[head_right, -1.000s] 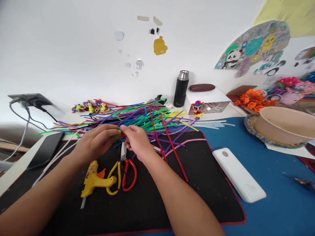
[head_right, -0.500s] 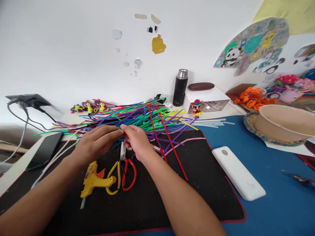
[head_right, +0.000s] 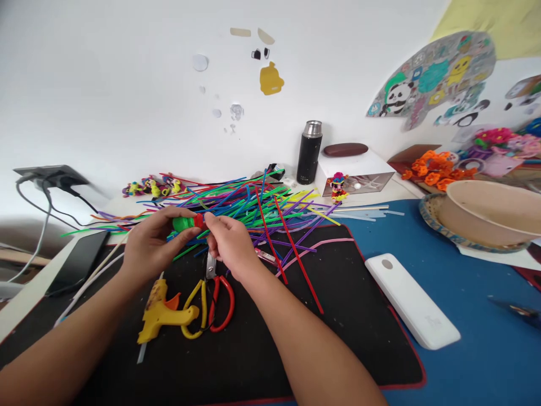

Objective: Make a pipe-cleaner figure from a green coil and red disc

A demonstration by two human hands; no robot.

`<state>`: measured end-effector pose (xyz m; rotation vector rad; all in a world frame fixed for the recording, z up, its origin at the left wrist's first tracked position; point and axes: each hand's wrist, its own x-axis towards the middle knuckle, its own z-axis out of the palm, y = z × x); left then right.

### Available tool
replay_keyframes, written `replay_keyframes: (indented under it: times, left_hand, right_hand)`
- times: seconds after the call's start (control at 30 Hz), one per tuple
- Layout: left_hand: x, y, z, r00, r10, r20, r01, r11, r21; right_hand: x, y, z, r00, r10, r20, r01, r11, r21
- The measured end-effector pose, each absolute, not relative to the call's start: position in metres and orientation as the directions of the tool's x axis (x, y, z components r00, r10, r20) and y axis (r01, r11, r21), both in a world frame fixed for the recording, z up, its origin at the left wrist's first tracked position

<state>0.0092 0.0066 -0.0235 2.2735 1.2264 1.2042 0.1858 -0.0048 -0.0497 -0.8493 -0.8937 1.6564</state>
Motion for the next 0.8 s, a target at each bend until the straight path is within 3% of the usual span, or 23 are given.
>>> replay_keyframes:
  times: [0.1, 0.23, 0.8]
  left_hand:
    - [0.0097, 0.0079, -0.0231, 0.204, 0.861, 0.466, 0.405, -0.507, 0.761]
    - [0.0103, 0.0103, -0.022, 0.178, 0.893, 0.413, 0.282, -0.449, 0.848]
    - [0.003, 0.0148, -0.0263, 0.288, 0.858, 0.425, 0.323, -0.505, 0.801]
  right_hand:
    - [0.186, -0.006, -0.0474, -0.217, 0.974, -0.059, -0.411, -0.146, -0.9]
    - [0.1861, -0.0054, -0.0474, -0.208, 0.977, -0.043, -0.436, -0.132, -0.89]
    - [0.1851, -0.0028, -0.0516, -0.218, 0.976, -0.026, -0.455, -0.125, -0.882]
